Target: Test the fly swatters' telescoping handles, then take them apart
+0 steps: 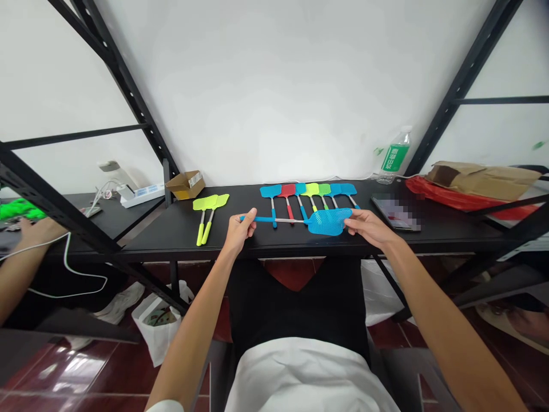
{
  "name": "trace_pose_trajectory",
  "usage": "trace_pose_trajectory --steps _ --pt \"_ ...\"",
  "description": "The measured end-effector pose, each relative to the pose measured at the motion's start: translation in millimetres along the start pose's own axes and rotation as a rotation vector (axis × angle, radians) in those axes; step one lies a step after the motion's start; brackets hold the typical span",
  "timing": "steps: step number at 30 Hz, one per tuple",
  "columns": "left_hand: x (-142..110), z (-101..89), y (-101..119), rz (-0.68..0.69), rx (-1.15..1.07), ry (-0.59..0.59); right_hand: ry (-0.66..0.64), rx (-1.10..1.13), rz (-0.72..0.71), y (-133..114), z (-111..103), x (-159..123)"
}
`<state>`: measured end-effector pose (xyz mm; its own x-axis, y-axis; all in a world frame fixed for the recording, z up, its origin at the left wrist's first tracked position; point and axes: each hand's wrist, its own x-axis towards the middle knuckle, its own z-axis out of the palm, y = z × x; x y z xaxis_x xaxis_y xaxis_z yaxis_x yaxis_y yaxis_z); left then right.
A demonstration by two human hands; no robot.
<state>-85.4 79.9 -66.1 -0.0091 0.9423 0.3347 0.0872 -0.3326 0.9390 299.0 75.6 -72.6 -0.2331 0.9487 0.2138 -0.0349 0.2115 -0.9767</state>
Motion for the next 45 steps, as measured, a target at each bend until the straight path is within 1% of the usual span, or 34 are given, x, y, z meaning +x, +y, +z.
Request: trace_pose_trajectory --steps 5,9,11,13,16,20,22,26,29,31,35,36,37,39,42,44,45 --pt "-1.5 3.1 4.5 -0.007 0.028 -0.031 -0.001 -0.022 0.028 -2.6 -1.5 0.8" --pt "-2.9 5.9 9.6 0.023 0.035 -0.058 0.018 0.015 0.055 -5.4 -1.1 1.0" --pt "-4.1 6.9 12.5 0.065 0.043 -0.102 0.020 0.045 0.069 -5.6 -0.7 1.1" --pt "-5.3 7.9 14.7 0.108 0.068 -0.171 0.010 0.070 0.077 -5.9 -0.9 0.9" --pt "-6.8 9.7 16.2 0.134 0.116 -0.267 -0.003 0.087 0.087 -9.4 -0.7 0.2" --pt "-7.5 11.6 17.1 0.135 0.154 -0.275 0.035 0.091 0.059 -22.4 5.6 0.0" --pt "-8.0 12.5 19.3 0.127 0.194 -0.299 0.057 0.027 0.032 -29.4 10.0 0.3" --pt "-10.8 17.6 29.2 0.139 0.313 -0.435 0.117 -0.200 0.008 -36.7 14.5 0.7" --pt "-15.4 26.6 39.2 0.131 0.310 -0.509 0.170 -0.257 -0.009 -37.4 17.0 0.7" --pt "-19.7 34.0 46.4 0.053 0.261 -0.577 0.166 -0.251 0.001 -38.4 21.9 0.7" --pt "-29.0 46.1 61.0 -0.142 0.226 -0.866 0.116 -0.255 0.042 -43.4 35.2 0.2" --pt "-30.8 47.7 64.3 -0.169 0.221 -0.917 0.110 -0.253 0.053 -44.4 36.7 0.0" --pt "-32.1 48.5 67.3 -0.177 0.212 -0.944 0.107 -0.250 0.068 -45.1 36.9 -0.1" --pt "-33.5 48.0 72.9 -0.144 0.209 -0.938 0.098 -0.250 0.101 -44.7 33.6 -0.1" --pt "-32.6 42.7 80.4 -0.079 0.223 -0.880 0.093 -0.263 0.142 -39.7 23.6 1.1" --pt "-29.7 37.0 83.9 -0.051 0.218 -0.818 0.086 -0.240 0.137 -34.2 17.6 2.8" --pt "-27.3 33.6 84.5 -0.031 0.212 -0.765 0.078 -0.223 0.123 -31.1 15.6 3.8"
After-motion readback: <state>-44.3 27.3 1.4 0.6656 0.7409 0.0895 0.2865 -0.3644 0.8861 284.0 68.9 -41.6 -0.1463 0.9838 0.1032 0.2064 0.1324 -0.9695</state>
